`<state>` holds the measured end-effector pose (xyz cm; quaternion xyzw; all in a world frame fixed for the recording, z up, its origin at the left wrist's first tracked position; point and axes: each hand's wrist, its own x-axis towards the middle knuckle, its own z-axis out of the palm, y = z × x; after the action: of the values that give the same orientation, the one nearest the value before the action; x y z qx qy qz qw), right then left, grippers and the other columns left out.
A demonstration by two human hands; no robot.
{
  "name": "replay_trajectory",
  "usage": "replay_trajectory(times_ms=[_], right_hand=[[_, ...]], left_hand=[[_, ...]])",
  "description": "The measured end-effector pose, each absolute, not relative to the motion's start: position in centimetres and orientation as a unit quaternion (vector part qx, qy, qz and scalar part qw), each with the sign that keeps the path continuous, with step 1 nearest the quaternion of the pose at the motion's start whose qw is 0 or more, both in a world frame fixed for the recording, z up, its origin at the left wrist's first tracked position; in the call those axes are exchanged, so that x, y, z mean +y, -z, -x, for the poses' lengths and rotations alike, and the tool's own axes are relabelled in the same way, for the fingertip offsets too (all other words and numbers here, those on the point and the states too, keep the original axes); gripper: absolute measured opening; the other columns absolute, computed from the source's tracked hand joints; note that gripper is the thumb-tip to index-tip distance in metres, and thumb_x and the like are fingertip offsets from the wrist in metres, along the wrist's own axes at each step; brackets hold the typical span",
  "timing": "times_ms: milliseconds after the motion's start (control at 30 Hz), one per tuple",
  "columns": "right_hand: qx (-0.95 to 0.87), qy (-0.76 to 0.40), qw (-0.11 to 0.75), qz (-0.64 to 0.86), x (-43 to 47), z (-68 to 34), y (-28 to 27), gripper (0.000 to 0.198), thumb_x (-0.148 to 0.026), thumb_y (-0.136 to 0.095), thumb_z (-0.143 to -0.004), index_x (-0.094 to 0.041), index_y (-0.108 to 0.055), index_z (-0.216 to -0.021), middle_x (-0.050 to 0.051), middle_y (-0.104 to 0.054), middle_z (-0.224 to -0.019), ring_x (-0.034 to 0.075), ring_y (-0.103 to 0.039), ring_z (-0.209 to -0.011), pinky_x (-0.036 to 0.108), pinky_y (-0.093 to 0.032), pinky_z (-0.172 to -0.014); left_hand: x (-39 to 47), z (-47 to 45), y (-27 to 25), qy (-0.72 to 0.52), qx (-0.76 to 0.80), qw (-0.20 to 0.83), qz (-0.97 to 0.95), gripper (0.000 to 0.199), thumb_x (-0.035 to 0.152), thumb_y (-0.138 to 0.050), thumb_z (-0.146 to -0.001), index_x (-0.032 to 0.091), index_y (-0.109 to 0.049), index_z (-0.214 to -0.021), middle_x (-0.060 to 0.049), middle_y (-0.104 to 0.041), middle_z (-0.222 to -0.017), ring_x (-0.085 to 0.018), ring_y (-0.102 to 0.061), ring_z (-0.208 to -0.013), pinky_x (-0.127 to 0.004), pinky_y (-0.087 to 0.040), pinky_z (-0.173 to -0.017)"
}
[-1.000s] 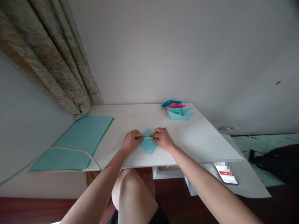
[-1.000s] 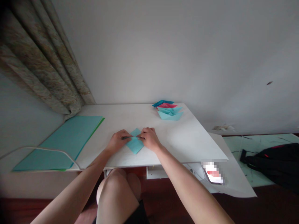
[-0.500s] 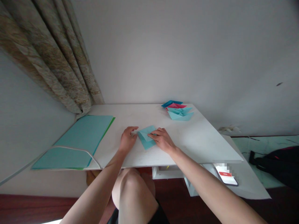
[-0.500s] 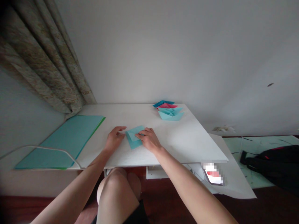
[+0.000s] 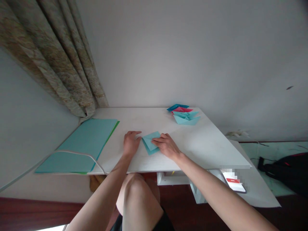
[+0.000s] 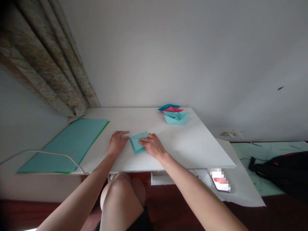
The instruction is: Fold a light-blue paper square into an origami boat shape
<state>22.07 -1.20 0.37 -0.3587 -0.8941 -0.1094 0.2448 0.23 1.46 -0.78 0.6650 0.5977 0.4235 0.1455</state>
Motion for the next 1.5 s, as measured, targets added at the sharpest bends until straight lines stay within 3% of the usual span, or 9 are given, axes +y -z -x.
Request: replay_trajectory(times_ms=[167, 233, 367, 500, 667, 800, 1067, 1167, 1500], right_hand=[[-0.896, 0.092, 0.22, 0.373, -1.4, -22.0, -0.8, 0.025, -0.018, -0.057, -0.092, -0.027, -0.07, -0.111, 0.002, -0.072, -0.112, 0.019, -0.052, -0.082, 0.034, -0.036, -0.072], [-0.897, 0.086, 0.208, 0.381, -1.5, -21.9, -1.0, 0.025, -0.018, -0.057, -0.092, -0.028, -0.07, -0.112, 0.002, -0.072, -0.111, 0.019, -0.052, -0.082, 0.035, -0.036, -0.072], [-0.889, 0.08, 0.195, 0.406, -1.6, -21.5, -1.3, 0.025, -0.016, -0.059, -0.09, -0.028, -0.071, -0.107, 0.003, -0.074, -0.098, 0.02, -0.053, -0.083, 0.034, -0.035, -0.072], [-0.865, 0.061, 0.188, 0.461, -1.9, -21.4, -1.6, 0.027, -0.011, -0.062, -0.084, -0.024, -0.072, -0.105, 0.004, -0.072, -0.088, 0.021, -0.056, -0.085, 0.034, -0.036, -0.076], [-0.797, -0.015, 0.254, 0.549, -2.7, -23.0, -1.7, 0.029, -0.012, -0.066, -0.075, -0.022, -0.073, -0.101, 0.004, -0.07, -0.087, 0.019, -0.06, -0.084, 0.033, -0.04, -0.079], [-0.776, -0.056, 0.279, 0.563, -3.0, -24.6, -1.2, 0.018, -0.015, -0.067, -0.079, -0.025, -0.076, -0.09, 0.0, -0.068, -0.076, 0.016, -0.062, -0.077, 0.031, -0.039, -0.074], [-0.835, 0.096, 0.212, 0.499, -3.7, -24.1, -1.5, 0.022, -0.014, -0.059, -0.088, -0.02, -0.072, -0.071, 0.004, -0.065, -0.072, 0.017, -0.056, -0.076, 0.034, -0.033, -0.074], [-0.844, 0.116, 0.195, 0.486, -3.8, -24.0, -1.9, 0.02, -0.014, -0.057, -0.09, -0.02, -0.074, -0.081, 0.006, -0.064, -0.077, 0.019, -0.054, -0.079, 0.035, -0.032, -0.074], [-0.857, 0.074, 0.171, 0.48, -4.3, -25.1, -1.9, 0.037, -0.006, -0.055, -0.084, -0.022, -0.069, -0.115, 0.008, -0.059, -0.092, 0.022, -0.051, -0.088, 0.036, -0.035, -0.076]], left_hand=[[1.5, -0.5, 0.8, -0.411, 0.572, 0.131, -0.697, 0.024, 0.009, -0.055, -0.075, 0.021, -0.076, -0.077, -0.008, -0.065, -0.093, -0.024, -0.059, -0.094, -0.041, -0.048, -0.093], [1.1, -0.5, 0.6, -0.429, 0.556, 0.117, -0.702, 0.026, 0.009, -0.052, -0.077, 0.02, -0.075, -0.078, -0.009, -0.065, -0.093, -0.024, -0.06, -0.093, -0.041, -0.049, -0.091], [-0.2, -0.9, 0.1, -0.386, 0.381, 0.115, -0.832, 0.032, 0.024, -0.052, -0.087, 0.021, -0.067, -0.115, -0.01, -0.064, -0.116, -0.023, -0.057, -0.111, -0.04, -0.045, -0.099], [-1.1, -1.5, 0.0, -0.249, 0.324, 0.106, -0.906, 0.061, 0.042, -0.058, -0.087, 0.016, -0.045, -0.141, -0.016, -0.051, -0.141, -0.031, -0.047, -0.129, -0.05, -0.034, -0.108], [-1.0, -1.6, 0.0, -0.254, 0.365, 0.079, -0.892, 0.051, 0.04, -0.058, -0.087, 0.019, -0.054, -0.134, -0.012, -0.058, -0.133, -0.028, -0.052, -0.122, -0.046, -0.037, -0.106], [-0.9, -1.6, -0.1, -0.285, 0.355, 0.078, -0.887, 0.047, 0.036, -0.062, -0.085, 0.019, -0.058, -0.129, -0.011, -0.063, -0.127, -0.027, -0.055, -0.116, -0.044, -0.04, -0.104], [-0.8, -1.6, -0.2, -0.297, 0.368, 0.09, -0.876, 0.047, 0.033, -0.068, -0.08, 0.021, -0.061, -0.125, -0.01, -0.066, -0.121, -0.027, -0.059, -0.11, -0.051, -0.037, -0.107], [-0.6, -1.6, -0.2, -0.305, 0.344, 0.098, -0.883, 0.044, 0.031, -0.067, -0.081, 0.023, -0.063, -0.124, -0.008, -0.067, -0.12, -0.025, -0.059, -0.109, -0.044, -0.044, -0.1], [-0.7, -1.5, 0.0, -0.291, 0.346, 0.072, -0.889, 0.037, 0.033, -0.064, -0.084, 0.028, -0.067, -0.12, -0.006, -0.066, -0.122, -0.026, -0.058, -0.109, -0.045, -0.044, -0.099]])
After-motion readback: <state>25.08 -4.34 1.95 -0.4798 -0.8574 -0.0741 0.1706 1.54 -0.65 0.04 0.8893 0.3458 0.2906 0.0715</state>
